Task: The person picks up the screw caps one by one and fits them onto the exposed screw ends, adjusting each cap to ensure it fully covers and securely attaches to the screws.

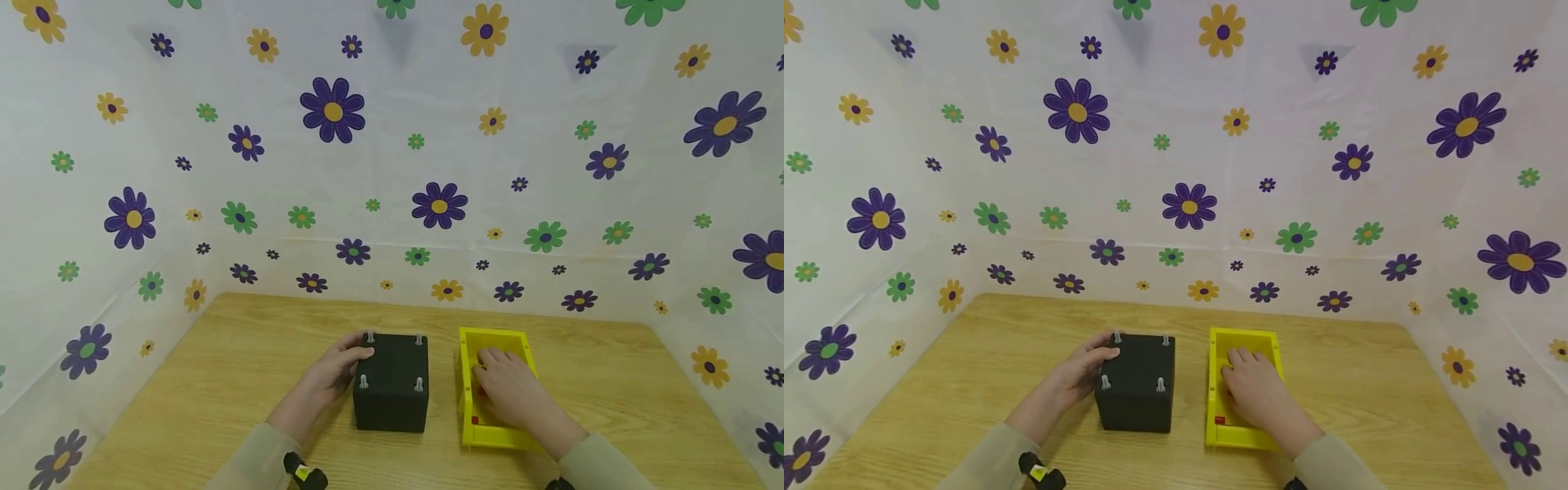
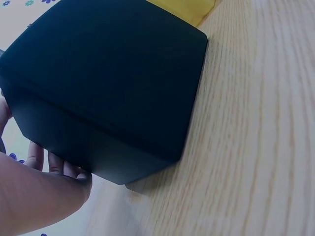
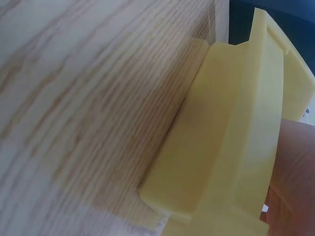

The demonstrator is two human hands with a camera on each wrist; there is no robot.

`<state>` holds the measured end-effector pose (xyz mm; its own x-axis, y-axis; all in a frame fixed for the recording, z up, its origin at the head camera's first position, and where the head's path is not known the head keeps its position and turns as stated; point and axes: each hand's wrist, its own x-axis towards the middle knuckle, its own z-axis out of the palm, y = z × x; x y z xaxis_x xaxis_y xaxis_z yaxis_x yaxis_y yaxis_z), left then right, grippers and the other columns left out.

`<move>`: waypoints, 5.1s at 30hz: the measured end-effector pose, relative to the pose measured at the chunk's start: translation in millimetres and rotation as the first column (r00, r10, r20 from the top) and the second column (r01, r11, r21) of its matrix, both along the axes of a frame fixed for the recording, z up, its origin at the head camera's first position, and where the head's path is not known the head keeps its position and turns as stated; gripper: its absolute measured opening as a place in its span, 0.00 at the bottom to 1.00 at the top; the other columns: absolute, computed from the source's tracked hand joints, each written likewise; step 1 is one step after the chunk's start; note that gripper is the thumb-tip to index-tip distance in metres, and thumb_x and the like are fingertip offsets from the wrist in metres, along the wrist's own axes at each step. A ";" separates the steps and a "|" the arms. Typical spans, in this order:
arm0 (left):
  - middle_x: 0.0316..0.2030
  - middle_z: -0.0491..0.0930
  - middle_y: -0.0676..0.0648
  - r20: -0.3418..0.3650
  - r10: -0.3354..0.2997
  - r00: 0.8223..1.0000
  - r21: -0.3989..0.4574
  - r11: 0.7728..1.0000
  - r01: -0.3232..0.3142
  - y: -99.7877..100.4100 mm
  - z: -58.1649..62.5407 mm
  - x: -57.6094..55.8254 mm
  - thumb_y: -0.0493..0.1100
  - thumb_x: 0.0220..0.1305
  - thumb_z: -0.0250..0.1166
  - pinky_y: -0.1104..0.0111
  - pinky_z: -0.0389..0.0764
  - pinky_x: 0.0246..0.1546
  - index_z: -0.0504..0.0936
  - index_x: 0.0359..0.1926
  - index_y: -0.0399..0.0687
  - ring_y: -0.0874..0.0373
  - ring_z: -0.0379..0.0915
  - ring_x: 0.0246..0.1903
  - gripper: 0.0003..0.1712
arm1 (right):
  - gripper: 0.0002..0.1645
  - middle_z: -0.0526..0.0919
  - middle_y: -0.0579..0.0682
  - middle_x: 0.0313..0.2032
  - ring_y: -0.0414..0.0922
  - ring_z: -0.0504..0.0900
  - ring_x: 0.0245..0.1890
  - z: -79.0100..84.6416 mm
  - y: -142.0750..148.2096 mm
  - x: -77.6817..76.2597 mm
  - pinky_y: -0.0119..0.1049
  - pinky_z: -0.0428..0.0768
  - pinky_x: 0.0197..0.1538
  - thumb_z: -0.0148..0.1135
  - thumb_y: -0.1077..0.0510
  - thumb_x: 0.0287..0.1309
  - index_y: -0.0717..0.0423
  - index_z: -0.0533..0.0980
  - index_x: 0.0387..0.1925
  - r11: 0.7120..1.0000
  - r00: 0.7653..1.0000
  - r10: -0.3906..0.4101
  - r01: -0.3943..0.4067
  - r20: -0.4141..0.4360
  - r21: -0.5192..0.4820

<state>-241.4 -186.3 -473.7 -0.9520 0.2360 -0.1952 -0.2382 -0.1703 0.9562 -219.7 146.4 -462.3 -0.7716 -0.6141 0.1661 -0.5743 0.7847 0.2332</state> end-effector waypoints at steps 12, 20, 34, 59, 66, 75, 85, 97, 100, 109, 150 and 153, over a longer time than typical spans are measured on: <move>0.51 0.81 0.57 -0.011 -0.001 1.000 0.005 1.000 0.001 -0.5 2.5 0.7 0.37 0.73 0.63 0.71 0.78 0.55 0.72 0.72 0.41 0.65 0.83 0.46 0.28 | 0.09 0.74 0.48 0.36 0.46 0.70 0.36 -4.6 -0.3 -1.5 0.40 0.76 0.42 0.73 0.52 0.65 0.52 0.81 0.36 1.000 0.999 0.013 -0.012 -0.038 0.020; 0.51 0.82 0.56 -0.003 0.013 1.000 -0.011 1.000 -0.013 0.9 2.9 2.3 0.37 0.71 0.64 0.70 0.77 0.56 0.70 0.73 0.38 0.64 0.82 0.46 0.31 | 0.08 0.73 0.47 0.35 0.45 0.70 0.36 -5.6 -2.7 -1.9 0.40 0.75 0.43 0.73 0.53 0.66 0.51 0.82 0.36 1.000 1.000 -0.005 0.005 -0.020 0.021; 0.52 0.81 0.56 -0.009 0.010 1.000 -0.018 1.000 -0.010 0.4 2.7 2.4 0.38 0.72 0.63 0.70 0.76 0.57 0.69 0.74 0.39 0.65 0.82 0.46 0.32 | 0.08 0.74 0.46 0.35 0.45 0.70 0.37 -4.7 -5.6 -3.3 0.40 0.77 0.44 0.74 0.53 0.66 0.50 0.83 0.36 0.999 0.999 -0.036 0.036 0.008 0.018; 0.54 0.80 0.54 -0.008 0.011 1.000 -0.020 1.000 -0.012 2.0 2.6 2.5 0.38 0.72 0.64 0.71 0.77 0.56 0.69 0.74 0.39 0.65 0.82 0.46 0.32 | 0.05 0.81 0.50 0.43 0.48 0.76 0.42 5.6 0.1 -5.7 0.45 0.82 0.53 0.75 0.58 0.63 0.50 0.83 0.34 0.999 0.999 -0.044 0.044 0.030 -0.016; 0.53 0.80 0.55 -0.010 0.010 1.000 -0.020 1.000 -0.010 1.8 2.1 0.9 0.38 0.71 0.63 0.72 0.78 0.55 0.69 0.74 0.39 0.66 0.83 0.45 0.32 | 0.11 0.83 0.52 0.45 0.50 0.80 0.44 5.2 3.5 -8.4 0.48 0.84 0.55 0.80 0.57 0.58 0.52 0.82 0.33 0.999 0.999 -0.022 0.021 -0.024 -0.035; 0.52 0.80 0.55 -0.017 0.001 1.000 -0.016 1.000 -0.001 1.5 1.4 0.6 0.37 0.72 0.63 0.72 0.78 0.53 0.70 0.73 0.39 0.66 0.82 0.44 0.30 | 0.15 0.83 0.52 0.45 0.51 0.82 0.47 11.1 7.3 -9.5 0.49 0.85 0.56 0.83 0.54 0.55 0.52 0.81 0.34 1.000 0.999 -0.004 0.003 -0.038 -0.027; 0.49 0.81 0.57 -0.016 0.010 1.000 -0.022 1.000 -0.010 2.5 1.9 1.4 0.38 0.71 0.63 0.72 0.77 0.54 0.72 0.71 0.40 0.66 0.82 0.43 0.29 | 0.10 0.85 0.54 0.49 0.52 0.84 0.50 18.4 10.2 -9.6 0.48 0.86 0.56 0.77 0.58 0.62 0.55 0.85 0.43 1.000 0.997 -0.002 0.003 -0.082 0.003; 0.49 0.82 0.57 -0.014 -0.003 1.000 -0.014 1.000 0.003 1.2 1.8 1.4 0.38 0.72 0.63 0.72 0.78 0.55 0.71 0.71 0.40 0.66 0.83 0.44 0.29 | 0.16 0.84 0.58 0.54 0.56 0.84 0.55 30.7 9.5 -11.4 0.55 0.85 0.60 0.80 0.61 0.56 0.57 0.84 0.46 1.000 0.997 0.012 -0.011 -0.071 0.018; 0.50 0.82 0.57 -0.012 -0.006 1.000 -0.015 1.000 0.006 0.8 2.3 1.7 0.38 0.72 0.63 0.72 0.78 0.55 0.70 0.72 0.40 0.66 0.82 0.45 0.30 | 0.17 0.84 0.58 0.54 0.56 0.84 0.55 33.3 9.3 -10.8 0.54 0.84 0.61 0.81 0.60 0.55 0.57 0.84 0.46 1.000 0.997 0.010 -0.008 -0.079 0.026; 0.49 0.82 0.58 -0.011 -0.012 1.000 -0.009 1.000 0.012 0.2 3.3 1.6 0.38 0.72 0.62 0.72 0.78 0.54 0.67 0.74 0.38 0.66 0.83 0.44 0.32 | 0.15 0.84 0.56 0.53 0.55 0.84 0.54 36.9 9.0 -10.3 0.52 0.85 0.60 0.79 0.59 0.57 0.56 0.84 0.44 1.000 0.995 0.018 -0.015 -0.096 0.027; 0.49 0.81 0.58 -0.014 -0.011 1.000 0.010 1.000 0.011 -1.1 -2.9 -0.5 0.38 0.73 0.62 0.73 0.80 0.53 0.72 0.70 0.44 0.66 0.83 0.44 0.26 | 0.13 0.84 0.53 0.54 0.51 0.83 0.53 61.2 -10.8 -14.9 0.45 0.85 0.58 0.77 0.59 0.61 0.54 0.84 0.47 0.999 0.983 0.054 -0.052 -0.177 0.013; 0.49 0.81 0.58 -0.016 -0.008 1.000 0.012 1.000 0.008 -1.2 -1.9 -0.5 0.38 0.73 0.62 0.73 0.80 0.53 0.72 0.70 0.44 0.67 0.83 0.43 0.27 | 0.13 0.84 0.53 0.54 0.51 0.83 0.54 65.4 -13.3 -15.7 0.45 0.85 0.58 0.77 0.59 0.60 0.54 0.84 0.46 0.998 0.981 0.060 -0.059 -0.183 0.008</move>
<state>-242.0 -187.5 -475.6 -0.9529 0.2460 -0.1773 -0.2246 -0.1798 0.9577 -235.4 133.1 -396.9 -0.6902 -0.6586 0.2997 -0.5674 0.7497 0.3406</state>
